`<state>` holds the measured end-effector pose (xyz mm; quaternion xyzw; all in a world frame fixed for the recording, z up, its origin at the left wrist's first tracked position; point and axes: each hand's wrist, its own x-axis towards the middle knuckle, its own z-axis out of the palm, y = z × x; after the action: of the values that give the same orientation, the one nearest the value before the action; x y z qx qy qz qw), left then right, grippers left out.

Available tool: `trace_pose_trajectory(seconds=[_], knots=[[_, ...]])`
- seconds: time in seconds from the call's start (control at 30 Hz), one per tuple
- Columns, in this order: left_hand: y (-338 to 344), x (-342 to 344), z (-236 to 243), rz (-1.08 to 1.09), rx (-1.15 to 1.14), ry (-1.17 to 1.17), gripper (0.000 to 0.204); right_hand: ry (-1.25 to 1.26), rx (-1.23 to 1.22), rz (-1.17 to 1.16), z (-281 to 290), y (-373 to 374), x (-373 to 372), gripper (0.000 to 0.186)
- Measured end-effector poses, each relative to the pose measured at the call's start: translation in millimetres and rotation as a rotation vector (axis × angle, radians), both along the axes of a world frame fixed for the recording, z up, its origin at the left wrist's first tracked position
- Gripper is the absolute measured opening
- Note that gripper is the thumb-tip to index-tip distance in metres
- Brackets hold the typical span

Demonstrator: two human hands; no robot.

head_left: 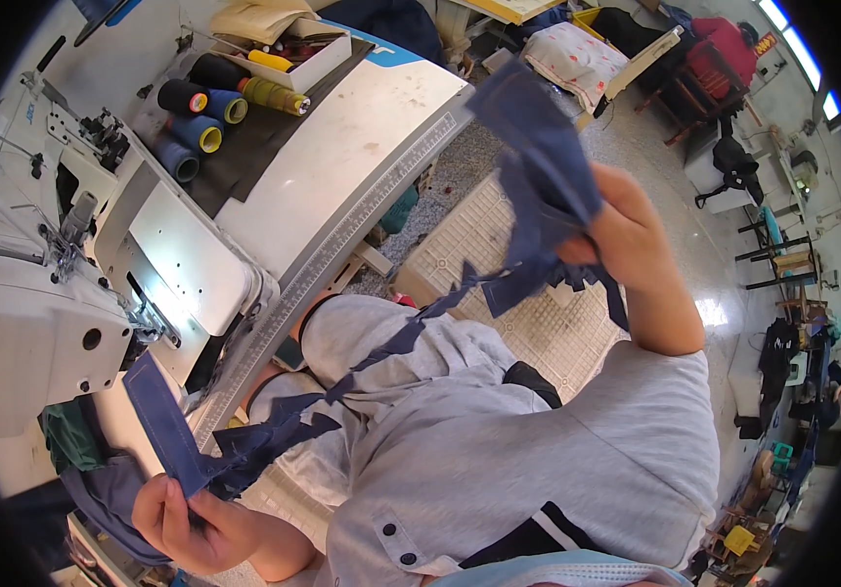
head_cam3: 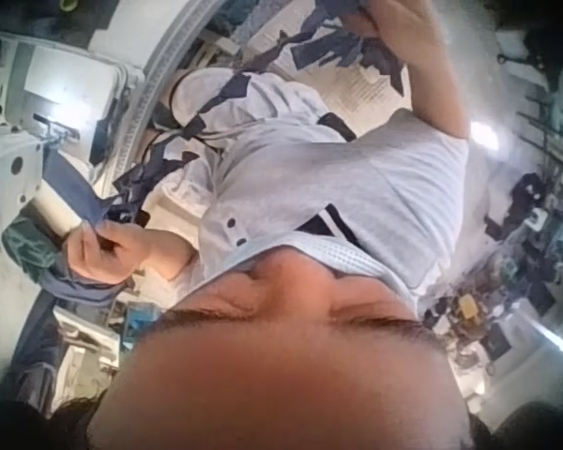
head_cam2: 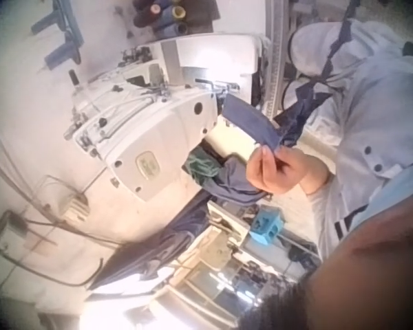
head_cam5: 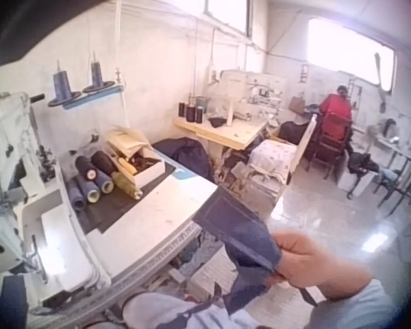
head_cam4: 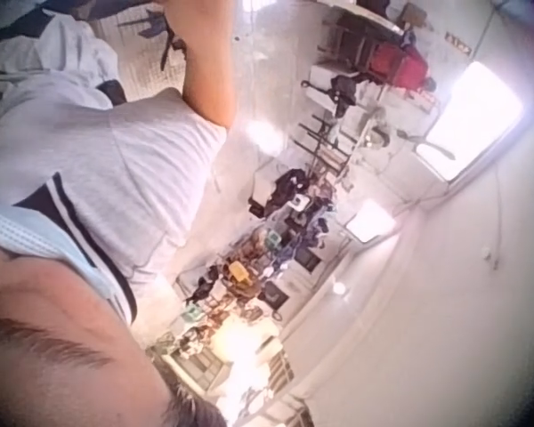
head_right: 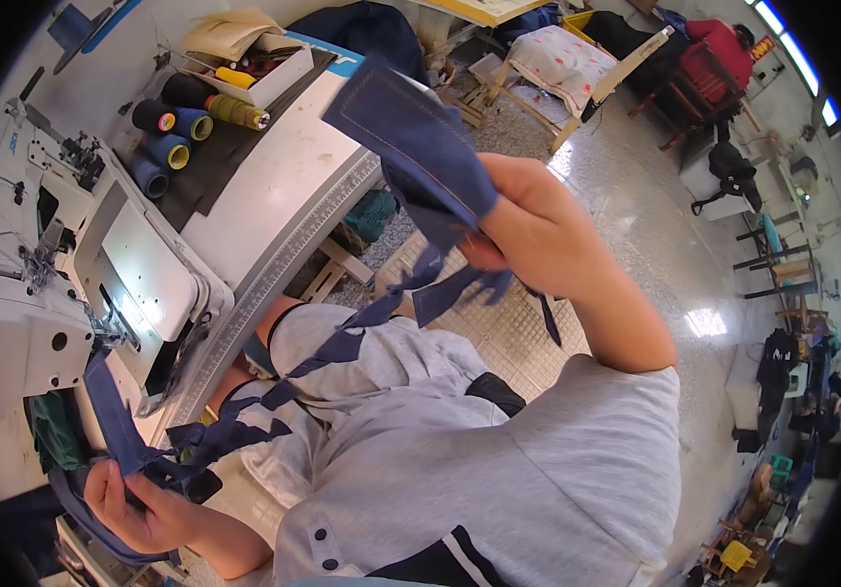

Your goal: Sewing small blue fabric strips onto a larger blue garment using an industrial sewing machine.

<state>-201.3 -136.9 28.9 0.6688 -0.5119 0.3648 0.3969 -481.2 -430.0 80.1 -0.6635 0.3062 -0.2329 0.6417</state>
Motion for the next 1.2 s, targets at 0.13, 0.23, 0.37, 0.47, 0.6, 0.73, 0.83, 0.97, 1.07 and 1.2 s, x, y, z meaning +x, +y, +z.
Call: trace_pose_trajectory(seconds=[0.13, 0.23, 0.37, 0.47, 0.6, 0.73, 0.83, 0.97, 1.07, 1.2], knots=[[6, 0, 5, 0.015, -0.043, -0.016, 0.016, -0.348, -0.333, -0.03, 19, 29, 15, 0.043], [10, -5, 7, 0.089, -0.003, 0.001, 0.018, -0.667, -0.204, 0.082, 28, 18, 12, 0.042], [-6, -14, 4, -0.036, 0.112, 0.107, 0.025, -0.241, -0.465, -0.272, -8, -28, -13, 0.029], [-28, -13, -19, -0.1, 0.168, 0.145, 0.027, 1.011, -0.745, 0.114, -73, -85, -51, 0.032], [-31, -21, -32, -0.077, 0.204, 0.108, 0.029, 0.413, -0.754, 0.323, -97, -3, 43, 0.058], [-33, -21, -35, -0.056, 0.168, 0.094, 0.03, -0.297, -0.659, 0.344, -115, 94, 136, 0.065], [-29, -21, -29, -0.02, 0.176, 0.093, 0.031, -0.438, -0.719, 0.265, -131, 113, 168, 0.073], [-22, -11, -28, 0.054, 0.165, 0.079, 0.033, -0.442, -0.943, 0.22, -113, 103, 181, 0.055], [-21, -4, -31, 0.105, 0.175, 0.094, 0.034, -0.433, -1.011, 0.212, -97, 98, 193, 0.046], [-24, 0, -33, 0.137, 0.172, 0.114, 0.035, -0.33, -1.098, 0.26, -87, 97, 194, 0.04]])
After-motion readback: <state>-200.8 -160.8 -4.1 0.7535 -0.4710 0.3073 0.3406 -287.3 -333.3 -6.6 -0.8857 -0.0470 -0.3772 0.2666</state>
